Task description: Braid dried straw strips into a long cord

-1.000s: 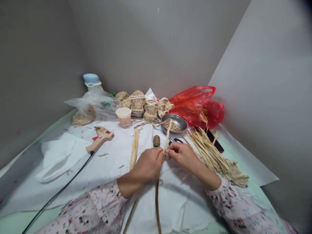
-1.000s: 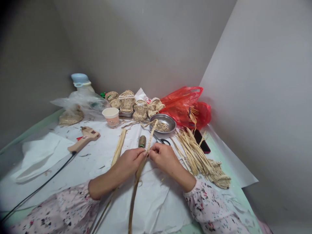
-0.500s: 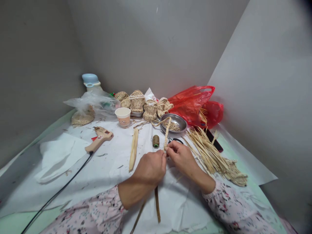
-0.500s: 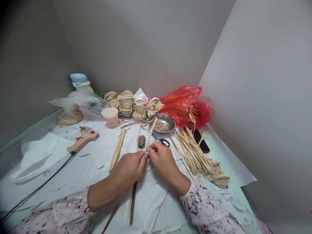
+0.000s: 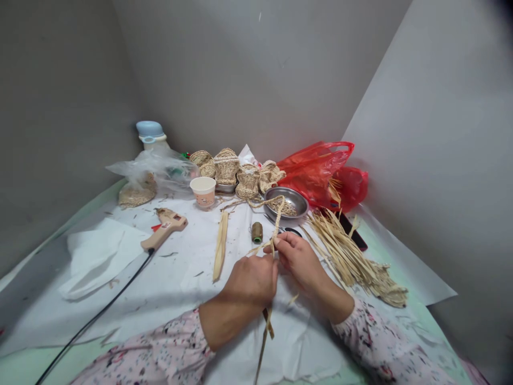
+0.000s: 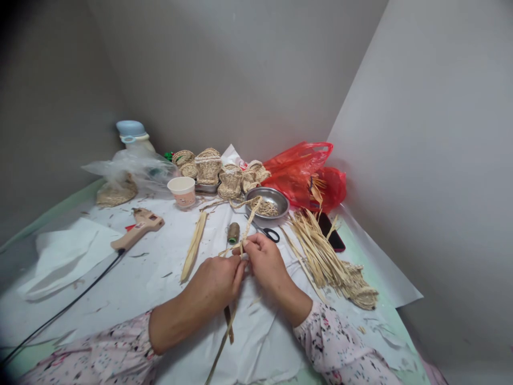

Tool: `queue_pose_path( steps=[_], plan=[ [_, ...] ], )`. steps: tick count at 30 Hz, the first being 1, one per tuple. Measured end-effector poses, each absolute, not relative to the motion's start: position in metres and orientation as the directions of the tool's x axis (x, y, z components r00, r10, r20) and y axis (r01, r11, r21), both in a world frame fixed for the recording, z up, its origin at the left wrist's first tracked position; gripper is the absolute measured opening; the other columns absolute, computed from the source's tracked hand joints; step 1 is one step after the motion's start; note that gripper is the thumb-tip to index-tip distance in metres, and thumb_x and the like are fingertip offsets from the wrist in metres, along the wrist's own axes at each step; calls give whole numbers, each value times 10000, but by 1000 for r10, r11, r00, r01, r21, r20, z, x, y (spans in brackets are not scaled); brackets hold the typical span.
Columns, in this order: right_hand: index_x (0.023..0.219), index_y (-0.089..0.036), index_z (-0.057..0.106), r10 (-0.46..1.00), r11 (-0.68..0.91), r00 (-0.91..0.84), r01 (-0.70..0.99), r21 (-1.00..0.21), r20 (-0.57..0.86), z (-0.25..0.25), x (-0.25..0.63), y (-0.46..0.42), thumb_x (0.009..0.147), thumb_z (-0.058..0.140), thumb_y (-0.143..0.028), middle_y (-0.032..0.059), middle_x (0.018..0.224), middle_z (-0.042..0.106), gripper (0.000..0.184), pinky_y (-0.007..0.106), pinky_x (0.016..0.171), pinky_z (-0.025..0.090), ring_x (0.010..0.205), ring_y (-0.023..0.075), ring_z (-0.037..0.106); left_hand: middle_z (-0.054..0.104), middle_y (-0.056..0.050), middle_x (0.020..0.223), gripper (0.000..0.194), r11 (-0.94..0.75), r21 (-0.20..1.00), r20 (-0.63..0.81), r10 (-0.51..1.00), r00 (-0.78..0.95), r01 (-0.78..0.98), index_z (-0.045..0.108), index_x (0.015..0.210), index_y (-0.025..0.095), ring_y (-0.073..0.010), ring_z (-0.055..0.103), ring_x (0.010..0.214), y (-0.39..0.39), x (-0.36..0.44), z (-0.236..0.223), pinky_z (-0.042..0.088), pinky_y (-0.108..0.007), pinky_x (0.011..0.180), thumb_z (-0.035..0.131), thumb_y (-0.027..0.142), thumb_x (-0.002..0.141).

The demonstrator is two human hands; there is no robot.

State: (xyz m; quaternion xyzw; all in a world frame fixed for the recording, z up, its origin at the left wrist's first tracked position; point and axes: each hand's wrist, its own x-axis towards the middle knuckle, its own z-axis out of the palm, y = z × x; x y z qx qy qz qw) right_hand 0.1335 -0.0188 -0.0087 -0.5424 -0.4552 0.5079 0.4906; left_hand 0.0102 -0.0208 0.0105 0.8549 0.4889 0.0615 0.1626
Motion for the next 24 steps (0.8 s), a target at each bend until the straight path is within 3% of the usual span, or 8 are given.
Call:
queue_pose_path(
  steps=[6, 10, 14, 17, 20, 24],
  plan=[
    [712, -170, 521, 993, -100, 55, -90, -991, -105, -9, 138, -15, 752, 566, -368, -79, 491, 423, 207, 201, 384, 191, 390, 54, 270, 681, -128, 754, 338, -498, 327, -10, 848, 530, 803, 655, 850, 147, -241, 632, 656, -24, 10, 10, 394, -313, 587, 343, 275, 875],
    [717, -179, 505, 994, -88, 61, -59, -994, -92, -7, 147, -11, 740, 572, -341, -74, 533, 449, 177, 203, 381, 191, 392, 51, 282, 615, -43, 610, 372, -473, 528, 141, 868, 477, 706, 617, 698, 177, -164, 552, 563, -17, 1, 20, 338, -259, 540, 378, 399, 878],
    [712, -174, 507, 995, -98, -41, -33, -995, -96, -1, 151, -10, 774, 551, -346, -71, 531, 425, 188, 208, 381, 158, 395, 49, 252, 611, -12, 735, 306, -410, 716, 316, 912, 261, 566, 572, 827, 188, -147, 539, 678, -3, -9, 24, 359, -242, 623, 352, 388, 899],
    [697, -167, 508, 991, -89, -98, 10, -996, -89, 0, 151, -11, 785, 546, -330, -65, 538, 431, 189, 201, 390, 171, 406, 47, 264, 604, -9, 793, 288, -378, 823, 217, 900, 379, 425, 558, 888, 190, -153, 537, 735, 6, -8, 14, 368, -247, 663, 339, 376, 900],
    [699, -164, 520, 989, -82, -116, 67, -994, -89, -2, 152, -11, 776, 551, -303, -56, 551, 463, 162, 195, 410, 202, 432, 53, 302, 547, 6, 659, 373, -289, 897, 57, 827, 560, 335, 547, 753, 178, -140, 495, 615, 9, -5, 3, 354, -243, 595, 295, 411, 901],
    [735, -152, 574, 981, -65, -171, 165, -984, -94, -3, 156, -10, 768, 550, -280, -23, 627, 572, 135, 194, 444, 243, 472, 62, 354, 531, 18, 648, 324, -290, 904, 49, 801, 597, 315, 565, 709, 181, -130, 453, 608, 11, -6, 0, 317, -236, 588, 378, 398, 860]
  ],
)
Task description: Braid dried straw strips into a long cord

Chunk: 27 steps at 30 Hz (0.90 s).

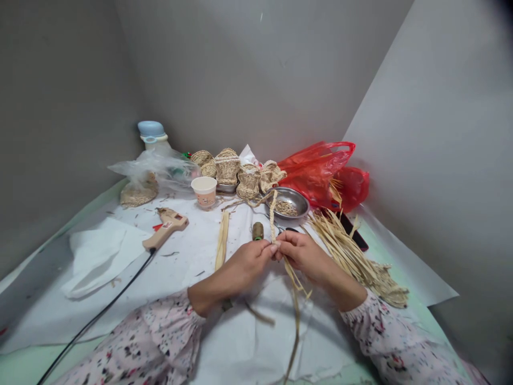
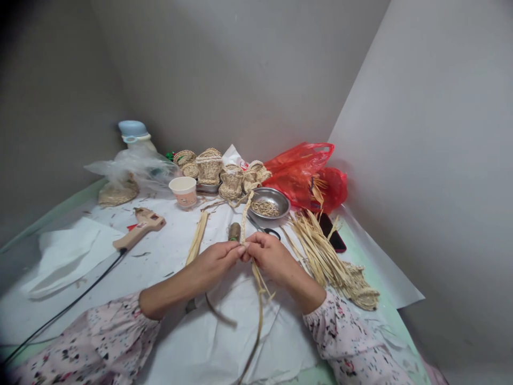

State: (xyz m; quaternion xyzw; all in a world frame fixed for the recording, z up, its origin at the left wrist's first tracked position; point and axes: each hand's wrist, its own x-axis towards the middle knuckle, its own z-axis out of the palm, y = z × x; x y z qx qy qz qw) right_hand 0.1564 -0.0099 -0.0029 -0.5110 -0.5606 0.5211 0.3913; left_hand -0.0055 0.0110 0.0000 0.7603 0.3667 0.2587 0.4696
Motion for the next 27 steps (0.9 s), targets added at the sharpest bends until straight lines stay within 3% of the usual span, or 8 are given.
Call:
queue_pose_path(
  steps=[8, 12, 17, 21, 27],
  plan=[
    [815, -161, 679, 970, 83, -242, 458, -885, -35, 20, 165, -13, 789, 516, -246, -8, 722, 646, 186, 218, 625, 373, 648, 106, 520, 316, 78, 450, 291, 0, 969, -145, 807, 573, 245, 566, 642, 169, -83, 255, 421, 16, -9, -9, 177, -237, 456, 487, 406, 791],
    [770, -166, 686, 985, 50, -157, 656, -753, -71, 26, 166, -16, 798, 506, -284, -5, 662, 647, 217, 228, 587, 367, 605, 117, 527, 314, 79, 418, 268, 83, 967, -193, 856, 479, 241, 584, 627, 163, -75, 239, 391, 11, -5, -11, 144, -236, 435, 516, 386, 759],
    [738, -189, 672, 997, 75, -61, 795, -601, 44, 31, 151, -31, 808, 490, -259, 15, 698, 671, 208, 232, 579, 369, 630, 134, 566, 300, 82, 431, 249, 211, 968, -249, 872, 421, 135, 573, 621, 157, -63, 209, 384, 6, -1, -8, 116, -231, 415, 532, 372, 739],
    [820, -179, 641, 980, 142, -76, 913, -382, 184, 22, 131, -46, 844, 456, -211, 48, 784, 674, 190, 246, 625, 389, 707, 160, 604, 233, 95, 466, 267, 337, 940, -275, 834, 478, -47, 444, 573, 180, -56, 162, 395, 2, 0, -10, 93, -226, 389, 552, 368, 730],
    [866, -149, 567, 931, 194, -195, 980, 33, 308, -5, 112, -61, 855, 389, -85, 88, 760, 611, 190, 237, 498, 371, 596, 154, 582, 245, 92, 464, 358, 413, 903, -302, 808, 506, -121, 331, 550, 201, -52, 180, 392, 1, 1, -15, 118, -223, 379, 550, 393, 758]
  ],
)
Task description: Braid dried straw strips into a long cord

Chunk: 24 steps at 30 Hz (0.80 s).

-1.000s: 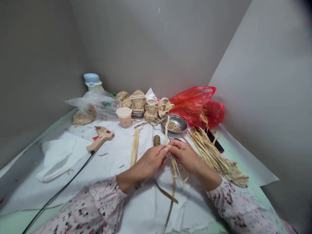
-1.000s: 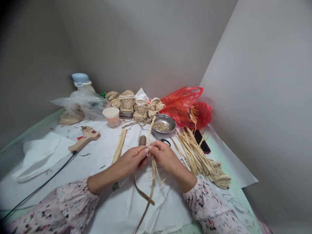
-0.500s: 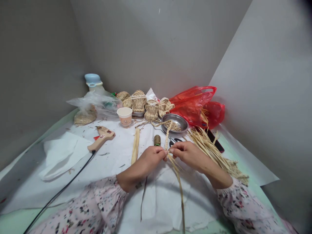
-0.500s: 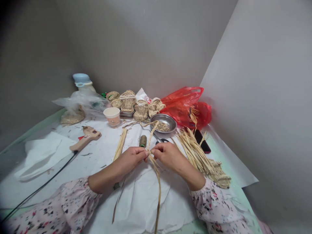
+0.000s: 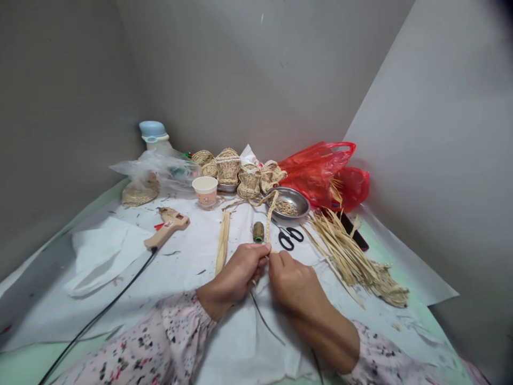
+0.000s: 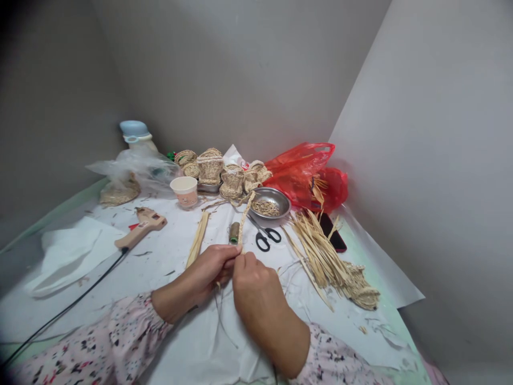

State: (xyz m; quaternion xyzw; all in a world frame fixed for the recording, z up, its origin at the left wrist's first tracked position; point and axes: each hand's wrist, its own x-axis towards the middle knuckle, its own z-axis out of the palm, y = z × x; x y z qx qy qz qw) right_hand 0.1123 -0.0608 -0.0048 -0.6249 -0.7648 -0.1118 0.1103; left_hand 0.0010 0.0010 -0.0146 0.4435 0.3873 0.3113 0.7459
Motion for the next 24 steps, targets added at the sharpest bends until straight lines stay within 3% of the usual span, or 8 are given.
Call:
queue_pose_path(
  steps=[4, 10, 13, 15, 18, 20, 22, 24],
  plan=[
    [939, -136, 547, 904, 244, -258, 966, 83, 341, -12, 105, -65, 839, 359, -44, 107, 740, 594, 232, 240, 488, 405, 605, 166, 580, 274, 92, 478, 370, 412, 902, -293, 805, 515, -131, 377, 578, 187, -48, 197, 404, 1, 1, -15, 113, -216, 388, 600, 437, 734],
    [987, -135, 573, 948, 249, -236, 968, -36, 213, 4, 109, -67, 823, 397, -58, 119, 832, 626, 253, 269, 511, 406, 622, 179, 596, 310, 89, 458, 366, 374, 915, -266, 838, 476, -148, 416, 583, 177, -46, 212, 397, 0, 3, -13, 127, -214, 389, 624, 446, 720],
    [865, -199, 626, 950, 296, -265, 934, -202, 168, 29, 128, -63, 843, 457, -178, 58, 784, 652, 172, 265, 571, 393, 640, 169, 595, 285, 94, 441, 337, 337, 935, -258, 857, 447, -107, 456, 610, 174, -52, 195, 381, 2, 2, -14, 116, -223, 385, 584, 451, 753],
    [842, -218, 641, 951, 237, -164, 930, -280, 261, 44, 142, -57, 868, 459, -306, 56, 802, 659, 204, 280, 629, 384, 701, 182, 591, 270, 98, 437, 321, 305, 951, -254, 867, 429, -53, 494, 645, 167, -56, 187, 374, 4, 1, -15, 109, -227, 386, 571, 458, 759],
    [816, -195, 650, 941, 139, -13, 925, -355, 337, 50, 159, -40, 868, 454, -354, 72, 788, 645, 258, 291, 664, 356, 730, 192, 560, 274, 95, 436, 323, 250, 967, -242, 868, 433, 40, 546, 704, 156, -64, 198, 379, 4, 1, -13, 109, -228, 396, 549, 473, 769],
    [750, -184, 631, 973, 140, -16, 834, -534, 230, 41, 166, -25, 861, 457, -379, 36, 696, 609, 284, 266, 612, 347, 647, 157, 527, 275, 92, 434, 329, 206, 974, -227, 858, 460, 96, 564, 714, 154, -67, 206, 389, 2, 2, -11, 120, -228, 413, 529, 474, 782],
    [652, -171, 572, 993, 112, -94, 639, -761, 68, 27, 168, -12, 854, 451, -417, -12, 565, 512, 341, 238, 533, 328, 536, 118, 458, 280, 88, 440, 322, 149, 979, -199, 849, 490, 140, 569, 695, 155, -71, 216, 407, 0, 3, -7, 146, -228, 435, 511, 457, 792],
    [614, -167, 525, 993, 36, -114, 443, -896, -17, 14, 167, -2, 826, 484, -441, -46, 505, 432, 348, 222, 474, 288, 470, 91, 380, 317, 76, 463, 307, 78, 982, -156, 837, 524, 170, 566, 668, 158, -80, 255, 439, -1, 3, -4, 196, -226, 465, 498, 428, 797]
  ],
)
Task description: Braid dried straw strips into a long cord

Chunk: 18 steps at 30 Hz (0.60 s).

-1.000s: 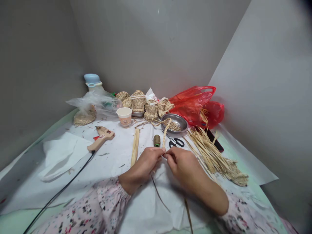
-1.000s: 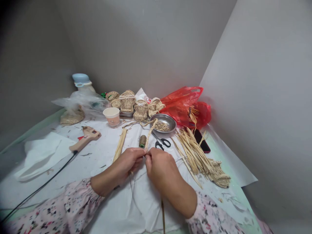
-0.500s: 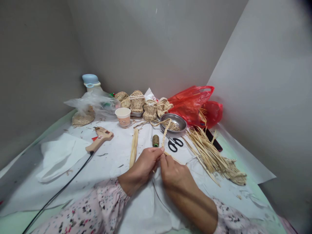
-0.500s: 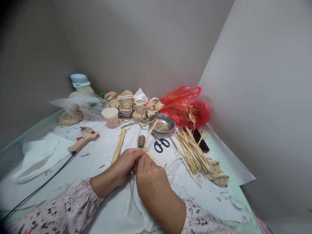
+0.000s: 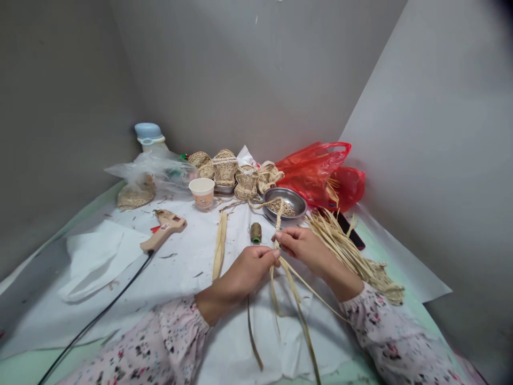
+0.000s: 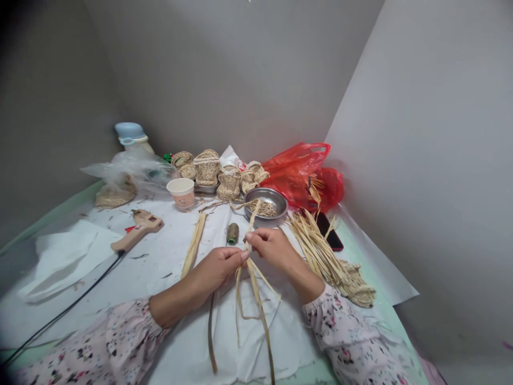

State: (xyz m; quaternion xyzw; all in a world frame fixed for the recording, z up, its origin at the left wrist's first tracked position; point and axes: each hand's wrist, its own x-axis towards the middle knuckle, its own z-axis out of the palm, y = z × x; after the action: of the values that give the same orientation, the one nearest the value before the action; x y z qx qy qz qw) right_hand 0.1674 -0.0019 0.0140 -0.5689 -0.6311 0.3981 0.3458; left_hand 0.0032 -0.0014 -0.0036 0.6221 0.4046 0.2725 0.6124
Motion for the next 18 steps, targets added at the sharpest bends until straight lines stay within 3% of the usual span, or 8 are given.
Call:
queue_pose_path(
  steps=[4, 7, 10, 12, 14, 18],
  plan=[
    [631, -155, 549, 981, -20, -182, 277, -961, -73, 6, 161, 6, 779, 551, -420, -71, 479, 392, 304, 210, 441, 234, 439, 67, 312, 436, 43, 550, 273, -105, 966, -57, 805, 591, 236, 533, 600, 166, -106, 351, 534, -4, 3, 3, 269, -229, 537, 490, 363, 785],
    [643, -145, 595, 964, 20, -255, 354, -935, -76, 13, 157, 10, 769, 562, -395, -68, 475, 406, 281, 206, 457, 255, 451, 69, 335, 439, 40, 540, 276, -168, 940, -37, 814, 579, 297, 503, 549, 171, -112, 358, 542, -4, 3, 5, 259, -232, 535, 491, 334, 772],
    [652, -148, 607, 978, 83, -206, 492, -867, -23, 26, 165, 15, 812, 490, -410, -44, 498, 466, 329, 213, 486, 304, 473, 86, 402, 411, 49, 506, 265, -76, 962, -74, 850, 521, 262, 554, 598, 164, -107, 347, 515, -2, 2, 1, 253, -227, 519, 500, 356, 774],
    [713, -157, 626, 993, 122, -78, 614, -779, 93, 34, 179, 19, 835, 447, -411, -11, 597, 565, 334, 220, 524, 341, 530, 106, 478, 347, 69, 460, 278, 43, 975, -150, 856, 496, 220, 587, 663, 162, -93, 289, 457, 0, 1, -4, 213, -225, 473, 508, 400, 783],
    [805, -172, 654, 979, 100, 28, 797, -596, 202, 39, 198, 21, 809, 494, -359, 23, 733, 648, 246, 233, 608, 368, 644, 134, 550, 280, 87, 435, 309, 151, 974, -218, 834, 507, 170, 603, 727, 158, -81, 214, 419, 1, 0, -9, 155, -231, 436, 515, 448, 787],
    [773, -173, 686, 997, -72, 72, 963, -261, -7, 32, 224, 23, 763, 545, -330, 75, 773, 685, 211, 258, 633, 370, 712, 178, 594, 259, 97, 460, 352, 254, 961, -273, 797, 539, 110, 617, 802, 135, -67, 178, 408, 1, -2, -12, 116, -234, 407, 539, 477, 777]
  ],
)
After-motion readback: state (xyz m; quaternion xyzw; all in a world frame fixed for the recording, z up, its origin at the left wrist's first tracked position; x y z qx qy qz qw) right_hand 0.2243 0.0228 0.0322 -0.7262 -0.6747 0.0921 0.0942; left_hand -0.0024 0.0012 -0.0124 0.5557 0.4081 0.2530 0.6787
